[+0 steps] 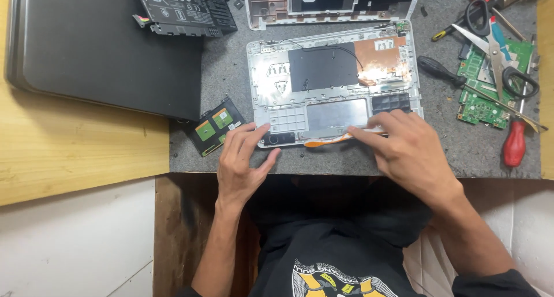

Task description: Repairing a laptop by unscrewing components, cleaning the motherboard with a brush, and manipulating internal cables.

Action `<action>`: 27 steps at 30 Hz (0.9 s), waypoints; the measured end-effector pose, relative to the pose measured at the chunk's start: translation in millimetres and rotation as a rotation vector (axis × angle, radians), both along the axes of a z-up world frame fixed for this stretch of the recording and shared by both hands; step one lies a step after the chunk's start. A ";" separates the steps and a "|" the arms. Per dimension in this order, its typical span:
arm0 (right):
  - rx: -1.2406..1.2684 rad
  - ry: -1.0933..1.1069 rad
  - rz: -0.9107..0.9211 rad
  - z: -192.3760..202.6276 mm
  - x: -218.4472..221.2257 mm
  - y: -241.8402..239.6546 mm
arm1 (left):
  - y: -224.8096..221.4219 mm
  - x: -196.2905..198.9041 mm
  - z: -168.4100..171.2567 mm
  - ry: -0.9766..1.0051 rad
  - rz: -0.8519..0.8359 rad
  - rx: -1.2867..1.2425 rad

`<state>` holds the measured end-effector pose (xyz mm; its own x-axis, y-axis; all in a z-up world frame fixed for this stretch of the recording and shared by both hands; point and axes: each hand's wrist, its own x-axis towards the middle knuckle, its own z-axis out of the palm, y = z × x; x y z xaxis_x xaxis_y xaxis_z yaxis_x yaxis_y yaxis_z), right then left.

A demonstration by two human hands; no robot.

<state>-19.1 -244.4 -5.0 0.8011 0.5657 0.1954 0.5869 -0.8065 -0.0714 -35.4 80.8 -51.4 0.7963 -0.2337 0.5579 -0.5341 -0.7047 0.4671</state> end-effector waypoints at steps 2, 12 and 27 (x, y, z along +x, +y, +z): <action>-0.045 -0.025 0.085 4.8 6.0 7.8 | 2.0 -2.7 -3.3 0.030 -0.001 0.007; -0.191 -0.108 0.299 12.3 26.4 36.3 | -0.5 -2.2 -6.1 0.036 0.054 0.033; -0.119 -0.162 0.439 14.5 55.1 80.5 | 10.6 -2.1 8.6 0.224 -0.026 -0.127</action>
<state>36.0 -163.9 9.5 0.4461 0.8696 0.2116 0.8697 -0.4770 0.1269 -37.6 91.4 -42.9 0.8980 -0.1951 0.3944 -0.4245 -0.6206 0.6593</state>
